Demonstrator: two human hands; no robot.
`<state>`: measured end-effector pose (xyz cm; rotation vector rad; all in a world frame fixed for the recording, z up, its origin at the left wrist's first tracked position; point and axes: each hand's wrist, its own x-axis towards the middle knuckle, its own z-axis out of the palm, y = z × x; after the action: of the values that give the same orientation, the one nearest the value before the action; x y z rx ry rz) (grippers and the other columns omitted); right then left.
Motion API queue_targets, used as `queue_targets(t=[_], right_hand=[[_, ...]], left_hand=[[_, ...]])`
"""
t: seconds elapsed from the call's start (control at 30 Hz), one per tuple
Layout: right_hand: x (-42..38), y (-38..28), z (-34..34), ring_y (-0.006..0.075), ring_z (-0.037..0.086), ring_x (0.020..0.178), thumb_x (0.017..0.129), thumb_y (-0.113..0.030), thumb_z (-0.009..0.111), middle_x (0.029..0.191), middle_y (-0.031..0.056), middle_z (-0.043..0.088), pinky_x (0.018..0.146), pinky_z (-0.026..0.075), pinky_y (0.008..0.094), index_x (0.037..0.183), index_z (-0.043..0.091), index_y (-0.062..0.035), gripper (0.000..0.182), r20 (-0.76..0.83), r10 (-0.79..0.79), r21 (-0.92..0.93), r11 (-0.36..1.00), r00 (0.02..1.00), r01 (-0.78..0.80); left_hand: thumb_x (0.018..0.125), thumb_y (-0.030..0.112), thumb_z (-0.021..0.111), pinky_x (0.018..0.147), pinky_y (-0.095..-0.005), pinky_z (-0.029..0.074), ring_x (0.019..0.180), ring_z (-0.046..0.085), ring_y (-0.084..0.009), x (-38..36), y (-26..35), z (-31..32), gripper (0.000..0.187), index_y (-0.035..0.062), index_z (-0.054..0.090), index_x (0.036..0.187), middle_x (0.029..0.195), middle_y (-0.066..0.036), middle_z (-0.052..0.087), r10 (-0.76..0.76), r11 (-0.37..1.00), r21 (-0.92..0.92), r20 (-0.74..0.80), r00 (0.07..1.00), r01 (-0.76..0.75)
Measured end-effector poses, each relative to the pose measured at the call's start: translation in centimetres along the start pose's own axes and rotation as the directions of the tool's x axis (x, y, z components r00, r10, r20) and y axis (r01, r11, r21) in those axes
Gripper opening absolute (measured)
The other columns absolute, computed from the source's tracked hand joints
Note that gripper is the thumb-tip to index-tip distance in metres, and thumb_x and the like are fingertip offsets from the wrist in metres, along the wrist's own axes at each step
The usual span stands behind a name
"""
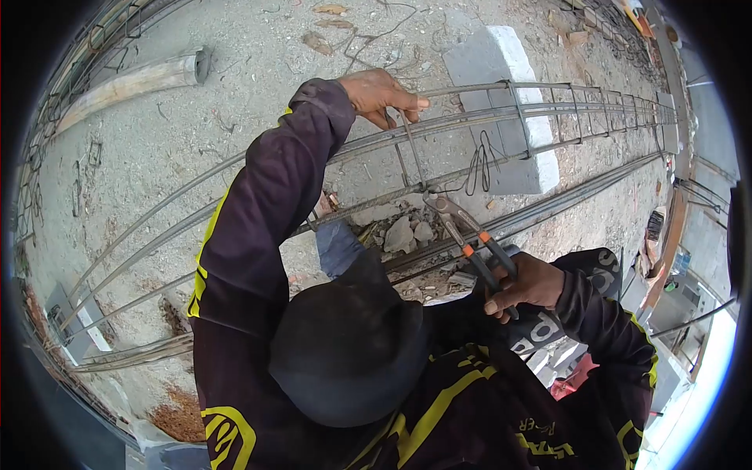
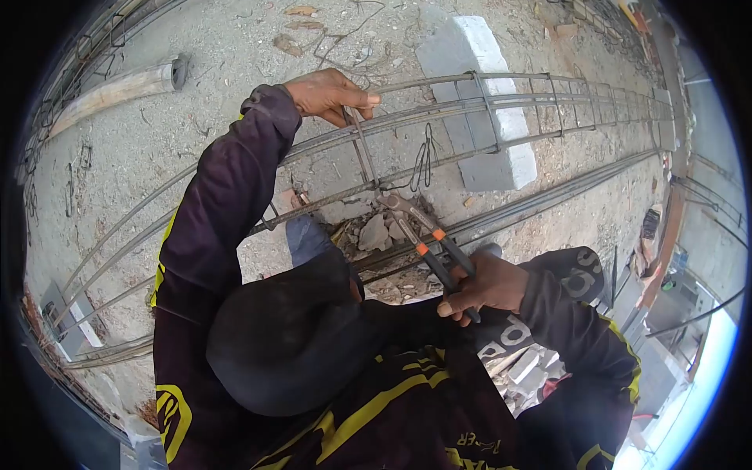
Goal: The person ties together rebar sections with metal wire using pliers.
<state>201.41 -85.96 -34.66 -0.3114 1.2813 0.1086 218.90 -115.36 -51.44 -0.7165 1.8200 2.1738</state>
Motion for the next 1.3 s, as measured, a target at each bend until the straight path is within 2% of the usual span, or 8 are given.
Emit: queue_targets(t=[0.13,0.23,0.33,0.7,1.0,1.13,1.23,1.3], right_hand=[[-3.6,-3.9,1.4,0.0218,0.068,0.071,0.073,-0.004,0.073,0.079,0.0097,0.062,0.063,0.053,0.0355,0.118,0.049,-0.0001,0.052,-0.405,-0.089,-0.371,0.926,0.910,-0.075],[-5.2,-4.5,3.3,0.0293,0.063,0.085,0.068,-0.007,0.072,0.091,0.0142,0.055,0.069,0.051,0.0429,0.113,0.050,0.0002,0.051,-0.339,-0.726,-0.938,0.208,0.599,-0.279],[-5.6,-5.6,3.7,0.0327,0.059,0.090,0.069,-0.013,0.070,0.096,0.0157,0.053,0.071,0.049,0.0485,0.125,0.048,0.0039,0.062,-0.332,-0.764,-0.855,-0.005,0.553,-0.519],[-3.0,-1.7,5.8,0.0416,0.059,0.059,0.092,-0.024,0.065,0.069,0.0212,0.060,0.060,0.045,0.0479,0.101,0.056,0.0051,0.032,-0.520,-0.366,-0.603,0.797,0.772,-0.028],[-3.9,-4.5,5.3,0.0415,0.061,0.068,0.094,-0.029,0.063,0.070,0.0238,0.060,0.065,0.046,0.0469,0.097,0.059,0.0055,0.035,-0.499,-0.117,-0.416,0.902,0.859,-0.118],[-4.3,-5.1,5.5,0.0457,0.064,0.078,0.094,-0.030,0.063,0.075,0.0266,0.062,0.069,0.047,0.0497,0.103,0.059,0.0050,0.036,-0.529,-0.198,-0.574,0.800,0.825,-0.175],[-4.2,-4.9,5.6,0.0459,0.064,0.080,0.094,-0.030,0.063,0.077,0.0273,0.063,0.071,0.048,0.0495,0.103,0.059,0.0049,0.037,-0.524,-0.213,-0.587,0.792,0.825,-0.168],[-4.1,-5.1,5.7,0.0458,0.064,0.081,0.094,-0.031,0.062,0.079,0.0274,0.063,0.071,0.048,0.0492,0.104,0.059,0.0049,0.037,-0.524,-0.205,-0.584,0.793,0.826,-0.174]], left_hand=[[0.080,0.064,0.071,0.079,-0.0315,0.060,0.091,0.068,-0.0236,0.2,-0.5,-0.2,0.067,0.0002,0.074,0.102,0.122,-0.020,0.063,0.064,0.997,0.038,-0.005,0.998,-0.063],[0.079,0.064,0.072,0.079,-0.0321,0.060,0.089,0.069,-0.0236,0.4,-0.6,-0.2,0.068,0.0010,0.074,0.104,0.122,-0.019,0.064,0.060,0.997,0.047,0.010,0.998,-0.060],[0.079,0.064,0.072,0.078,-0.0326,0.059,0.089,0.069,-0.0233,0.6,-0.8,-0.2,0.067,0.0024,0.074,0.105,0.120,-0.018,0.066,0.063,0.995,0.078,0.000,0.998,-0.063],[0.084,0.063,0.067,0.085,-0.0369,0.058,0.105,0.064,-0.0265,1.2,-1.4,-0.2,0.064,0.0051,0.073,0.111,0.121,-0.015,0.065,0.061,0.994,0.084,0.021,0.998,-0.063],[0.080,0.063,0.071,0.080,-0.0383,0.058,0.109,0.063,-0.0250,1.4,-0.1,-0.1,0.068,0.0007,0.072,0.108,0.110,-0.015,0.067,0.038,0.942,0.336,-0.091,0.995,-0.005],[0.076,0.065,0.073,0.075,-0.0438,0.055,0.081,0.069,-0.0311,-0.2,1.7,3.0,0.067,0.0009,0.072,0.094,0.091,-0.016,0.069,0.732,0.618,0.762,-0.469,0.494,-0.192],[0.077,0.065,0.072,0.077,-0.0454,0.053,0.078,0.069,-0.0344,-4.0,7.9,7.2,0.064,0.0015,0.071,0.088,0.087,-0.016,0.069,0.352,0.766,0.620,-0.187,0.917,-0.168],[0.083,0.047,0.072,0.079,-0.0444,0.052,0.083,0.068,-0.0366,-3.3,7.8,9.6,0.046,0.0030,0.069,0.093,0.085,-0.018,0.069,0.286,0.655,0.721,0.037,0.958,-0.224]])
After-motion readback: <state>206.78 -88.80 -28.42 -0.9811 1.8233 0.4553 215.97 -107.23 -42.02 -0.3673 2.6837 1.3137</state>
